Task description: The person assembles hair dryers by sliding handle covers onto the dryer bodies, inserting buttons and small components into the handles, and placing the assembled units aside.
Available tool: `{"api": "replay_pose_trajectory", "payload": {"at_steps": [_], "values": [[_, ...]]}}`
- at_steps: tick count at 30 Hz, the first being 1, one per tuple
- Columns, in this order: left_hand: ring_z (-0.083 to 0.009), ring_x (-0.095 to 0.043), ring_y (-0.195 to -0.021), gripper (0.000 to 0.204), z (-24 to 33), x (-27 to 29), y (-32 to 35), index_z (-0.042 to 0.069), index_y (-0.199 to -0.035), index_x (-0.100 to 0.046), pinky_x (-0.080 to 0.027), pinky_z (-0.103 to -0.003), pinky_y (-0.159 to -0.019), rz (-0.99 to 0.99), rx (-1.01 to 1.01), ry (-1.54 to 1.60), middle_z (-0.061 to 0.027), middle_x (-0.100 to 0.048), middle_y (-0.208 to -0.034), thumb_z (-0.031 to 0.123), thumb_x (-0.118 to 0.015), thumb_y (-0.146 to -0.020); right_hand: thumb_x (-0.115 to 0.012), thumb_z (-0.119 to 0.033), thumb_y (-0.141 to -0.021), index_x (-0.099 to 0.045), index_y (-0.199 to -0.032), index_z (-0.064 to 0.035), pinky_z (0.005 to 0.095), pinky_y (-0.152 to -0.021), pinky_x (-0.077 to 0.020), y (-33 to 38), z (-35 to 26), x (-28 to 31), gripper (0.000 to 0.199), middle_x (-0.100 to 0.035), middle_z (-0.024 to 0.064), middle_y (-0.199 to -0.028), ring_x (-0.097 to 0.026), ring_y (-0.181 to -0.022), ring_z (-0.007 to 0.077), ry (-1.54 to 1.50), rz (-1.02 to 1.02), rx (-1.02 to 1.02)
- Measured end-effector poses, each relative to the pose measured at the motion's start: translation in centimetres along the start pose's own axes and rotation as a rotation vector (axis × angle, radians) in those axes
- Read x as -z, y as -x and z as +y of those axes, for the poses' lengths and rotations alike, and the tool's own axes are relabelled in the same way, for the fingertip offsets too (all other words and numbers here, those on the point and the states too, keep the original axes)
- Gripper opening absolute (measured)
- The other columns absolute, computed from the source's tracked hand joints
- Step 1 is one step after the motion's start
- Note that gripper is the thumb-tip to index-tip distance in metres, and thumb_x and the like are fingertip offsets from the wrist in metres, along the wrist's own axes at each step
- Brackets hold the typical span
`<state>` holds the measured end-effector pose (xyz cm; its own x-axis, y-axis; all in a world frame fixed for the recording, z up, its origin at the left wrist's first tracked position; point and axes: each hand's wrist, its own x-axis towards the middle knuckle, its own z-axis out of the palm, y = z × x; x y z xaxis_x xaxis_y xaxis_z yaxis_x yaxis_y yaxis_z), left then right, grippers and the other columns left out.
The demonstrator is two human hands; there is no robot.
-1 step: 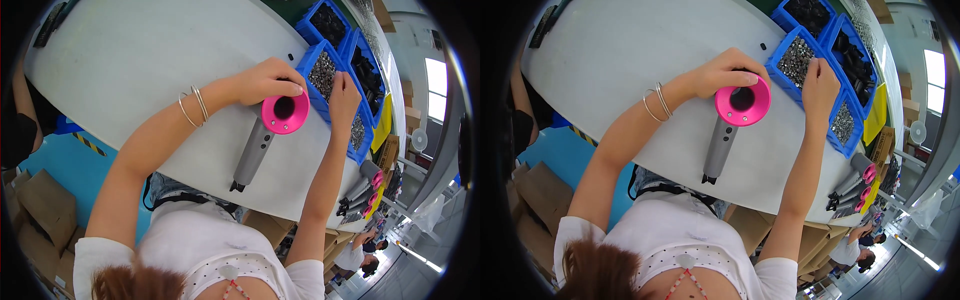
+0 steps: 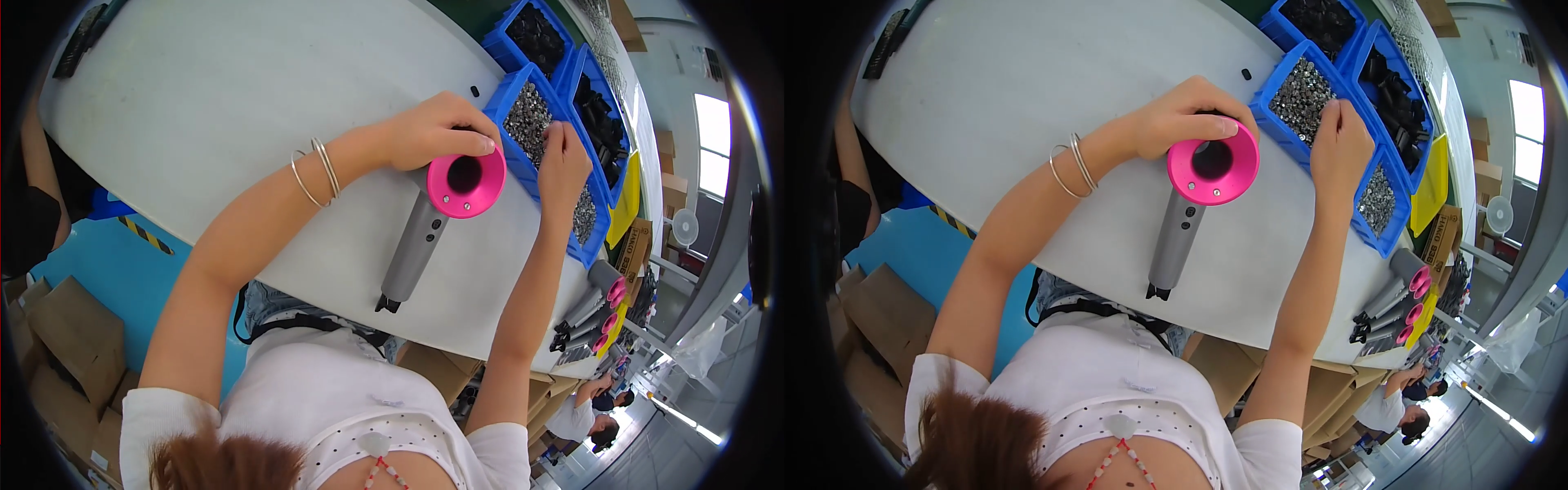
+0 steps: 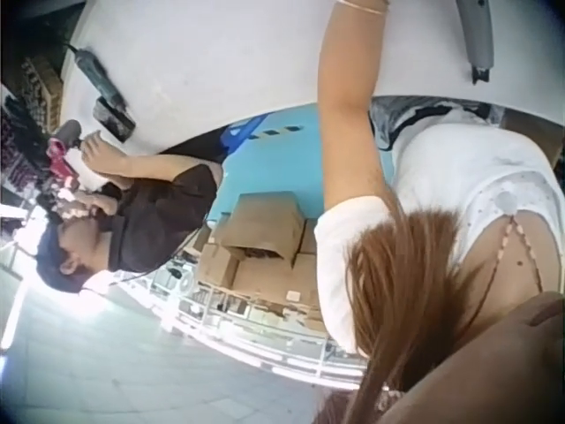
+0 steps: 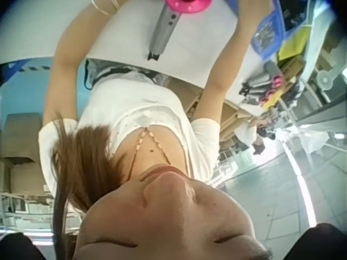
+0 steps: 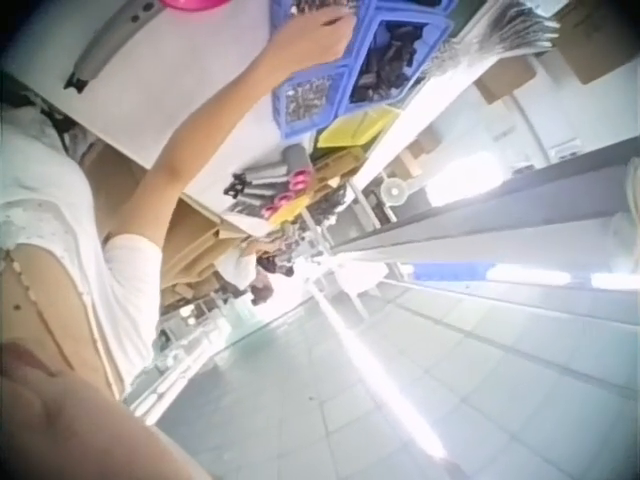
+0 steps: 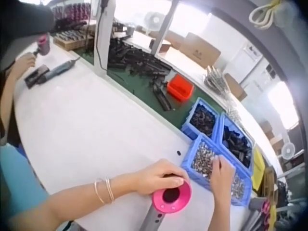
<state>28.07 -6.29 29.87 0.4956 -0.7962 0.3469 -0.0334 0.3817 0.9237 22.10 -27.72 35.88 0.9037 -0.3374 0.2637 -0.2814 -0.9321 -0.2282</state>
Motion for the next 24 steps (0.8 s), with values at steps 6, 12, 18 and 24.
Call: {"api": "replay_pose_trajectory", "payload": {"at_steps": [6, 12, 18, 24], "values": [[-0.0161, -0.06, -0.079, 0.032, -0.1, -0.3, -0.4, -0.004, -0.089, -0.066, -0.048, -0.028, -0.075, -0.014, -0.025, -0.003, -0.0106, -0.067, -0.083, 0.025, -0.052, -0.089, -0.058, -0.006, -0.09, -0.067, -0.094, 0.0046, 0.0228, -0.067, -0.0462, 10.7, -1.6, 5.2, 0.015, -0.066, 0.0063, -0.084, -0.06, -0.075, 0.0123, -0.713, 0.038, -0.187], [-0.0156, -0.06, -0.077, 0.032, -1.2, -0.1, -0.4, -0.004, -0.09, -0.066, -0.048, -0.029, -0.073, 0.023, -0.043, -0.013, -0.0106, -0.066, -0.081, 0.025, -0.054, -0.087, -0.07, 0.009, -0.075, -0.066, -0.088, 0.0039, 0.025, -0.064, -0.0477, 16.7, -4.4, 3.3, 0.014, -0.067, 0.0104, -0.082, -0.063, -0.073, 0.0161, -0.779, -0.155, -0.078], [-0.014, -0.058, -0.074, 0.032, -0.9, -0.3, -0.5, -0.004, -0.09, -0.067, -0.047, -0.028, -0.069, 0.036, -0.048, 0.071, -0.0087, -0.064, -0.077, 0.026, -0.057, -0.085, -0.072, 0.01, -0.07, -0.067, -0.089, 0.002, 0.0258, -0.061, -0.0478, 15.3, -6.7, 2.4, 0.021, -0.068, 0.0122, -0.081, -0.062, -0.07, 0.0225, -0.628, -0.099, 0.169], [-0.0152, -0.059, -0.078, 0.033, -0.6, -0.3, -0.3, -0.006, -0.088, -0.065, -0.047, -0.027, -0.073, -0.006, -0.055, -0.009, -0.0108, -0.065, -0.082, 0.022, -0.049, -0.089, -0.073, 0.01, -0.07, -0.069, -0.089, 0.0002, 0.031, -0.063, -0.0456, 14.5, -7.1, 1.1, 0.022, -0.061, 0.0075, -0.077, -0.058, -0.069, 0.0232, -0.315, 0.098, 0.518]]}}
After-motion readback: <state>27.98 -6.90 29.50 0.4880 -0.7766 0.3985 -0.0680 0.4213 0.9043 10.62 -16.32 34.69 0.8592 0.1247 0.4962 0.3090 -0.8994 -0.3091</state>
